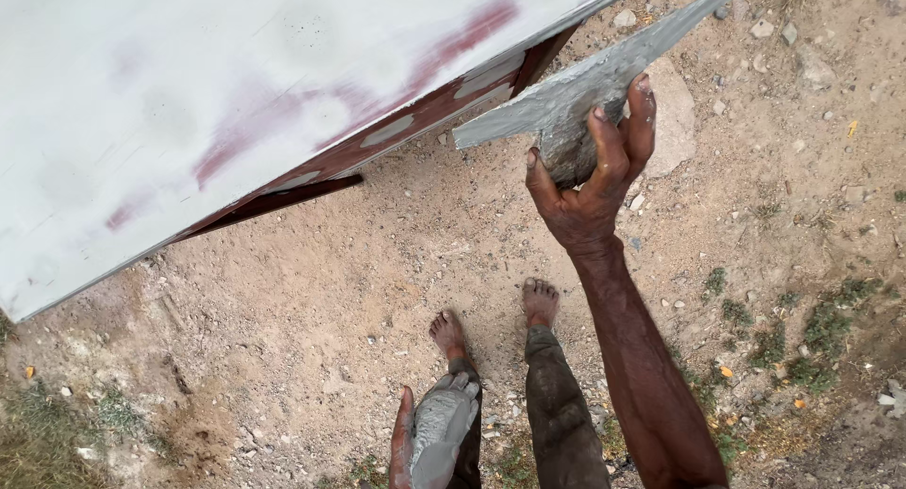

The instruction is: The person applies a white plaster-like substance to the edges and surfaces of a metal cabinet using a trowel. They repeatedly scoop material from their left hand and spread it along the cabinet's edges and panels.

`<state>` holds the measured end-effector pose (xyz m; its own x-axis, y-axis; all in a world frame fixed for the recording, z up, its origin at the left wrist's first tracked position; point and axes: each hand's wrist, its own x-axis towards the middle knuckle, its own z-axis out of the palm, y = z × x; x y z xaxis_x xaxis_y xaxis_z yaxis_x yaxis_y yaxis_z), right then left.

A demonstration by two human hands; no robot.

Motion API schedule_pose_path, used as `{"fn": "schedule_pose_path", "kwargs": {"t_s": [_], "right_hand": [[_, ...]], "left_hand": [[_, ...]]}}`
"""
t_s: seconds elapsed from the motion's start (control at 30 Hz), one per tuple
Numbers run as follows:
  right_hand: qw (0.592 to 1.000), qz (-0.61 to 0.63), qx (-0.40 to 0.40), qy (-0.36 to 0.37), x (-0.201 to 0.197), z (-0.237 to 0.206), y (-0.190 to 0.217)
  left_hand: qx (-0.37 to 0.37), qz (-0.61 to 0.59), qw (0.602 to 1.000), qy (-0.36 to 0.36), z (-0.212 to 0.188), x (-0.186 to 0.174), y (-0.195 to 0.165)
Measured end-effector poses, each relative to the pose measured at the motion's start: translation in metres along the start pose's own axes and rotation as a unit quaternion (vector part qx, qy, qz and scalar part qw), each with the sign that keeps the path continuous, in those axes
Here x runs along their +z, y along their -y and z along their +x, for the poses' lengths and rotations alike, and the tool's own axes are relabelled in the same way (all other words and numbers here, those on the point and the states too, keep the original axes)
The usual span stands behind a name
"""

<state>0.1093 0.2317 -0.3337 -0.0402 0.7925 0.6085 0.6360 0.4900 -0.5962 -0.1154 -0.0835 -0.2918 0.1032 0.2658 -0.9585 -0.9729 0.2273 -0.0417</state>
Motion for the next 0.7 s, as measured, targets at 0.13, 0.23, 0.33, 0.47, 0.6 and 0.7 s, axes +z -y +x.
{"fn": "schedule_pose_path", "kwargs": {"t_s": [0.13,0.23,0.33,0.47,0.6,0.7], "right_hand": [[0.998,-0.031,-0.044,-0.028,0.011,0.012,0.004],[0.997,-0.025,-0.061,-0.039,0.022,0.017,0.003],[0.997,-0.019,-0.055,-0.047,0.034,0.017,-0.002],[0.999,-0.011,-0.037,0.011,0.039,0.011,-0.001],[0.995,-0.097,-0.007,0.004,0.012,0.000,0.014],[0.999,-0.051,-0.003,-0.011,-0.006,0.005,0.017]], "left_hand": [[-0.019,-0.002,1.000,-0.010,0.000,0.002,0.000],[-0.028,-0.019,0.999,-0.005,0.002,0.002,0.001],[-0.023,-0.009,0.999,-0.027,0.004,0.002,0.000],[-0.041,-0.025,0.999,0.017,0.005,0.000,-0.006],[-0.080,-0.021,0.990,0.114,0.009,-0.001,-0.011],[-0.079,-0.032,0.994,0.065,0.007,0.000,-0.007]]}}
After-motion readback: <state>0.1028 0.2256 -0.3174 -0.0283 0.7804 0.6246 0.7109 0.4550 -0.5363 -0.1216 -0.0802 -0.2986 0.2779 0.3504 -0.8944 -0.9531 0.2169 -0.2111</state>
